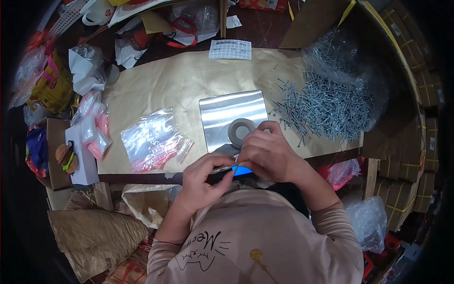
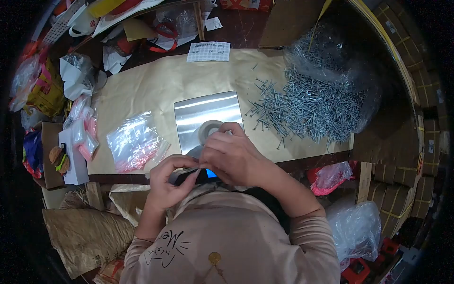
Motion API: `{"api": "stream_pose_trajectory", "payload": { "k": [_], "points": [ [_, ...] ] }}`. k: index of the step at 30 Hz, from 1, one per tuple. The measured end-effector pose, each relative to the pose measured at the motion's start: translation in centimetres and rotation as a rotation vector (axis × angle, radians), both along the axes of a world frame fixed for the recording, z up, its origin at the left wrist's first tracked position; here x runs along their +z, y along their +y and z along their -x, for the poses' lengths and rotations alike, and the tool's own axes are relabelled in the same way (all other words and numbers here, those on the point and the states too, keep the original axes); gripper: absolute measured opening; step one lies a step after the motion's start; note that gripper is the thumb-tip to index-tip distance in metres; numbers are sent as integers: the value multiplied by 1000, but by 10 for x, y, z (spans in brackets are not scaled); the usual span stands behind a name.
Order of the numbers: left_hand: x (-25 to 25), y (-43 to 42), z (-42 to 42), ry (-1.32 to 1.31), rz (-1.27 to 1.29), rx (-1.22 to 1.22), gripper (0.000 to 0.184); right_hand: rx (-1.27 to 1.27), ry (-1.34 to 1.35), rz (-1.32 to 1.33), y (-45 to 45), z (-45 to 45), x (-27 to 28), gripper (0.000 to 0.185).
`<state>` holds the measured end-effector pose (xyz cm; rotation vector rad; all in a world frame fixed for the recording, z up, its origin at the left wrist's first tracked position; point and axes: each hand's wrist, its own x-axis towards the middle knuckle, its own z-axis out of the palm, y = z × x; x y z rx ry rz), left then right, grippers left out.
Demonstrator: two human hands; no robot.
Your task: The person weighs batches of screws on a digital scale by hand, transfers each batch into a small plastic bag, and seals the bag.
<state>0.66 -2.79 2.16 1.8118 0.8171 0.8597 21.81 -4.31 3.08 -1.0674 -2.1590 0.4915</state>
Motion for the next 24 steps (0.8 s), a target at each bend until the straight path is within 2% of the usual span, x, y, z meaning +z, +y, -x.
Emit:
{"api": "stream_pose_trajectory", "payload": {
  "k": [5, 10, 13, 17, 20, 22, 24],
  "points": [
    [2, 0, -1, 60, 87, 32, 11, -35, 66, -15, -3, 8, -1, 16],
    [12, -4, 2, 48, 206, -5, 8, 15, -21, -100, -4, 3, 1, 20],
    [1, 2, 16, -132, 289, 36, 8, -32, -37, -90, -4, -7, 11, 20],
    [3, 2, 24, -137, 372, 74, 7, -8, -29, -15, -1, -13, 11, 20],
    [9, 5, 46, -47, 319, 107, 4, -173, 47, 123, -1, -32, -7, 25],
    [22, 7, 70, 102, 283, 103, 4, -426, 65, 302, 0, -58, -19, 33],
    [27, 6, 97, 228, 302, 112, 5, -700, -122, 330, -3, -93, -31, 43]
  ]
}}
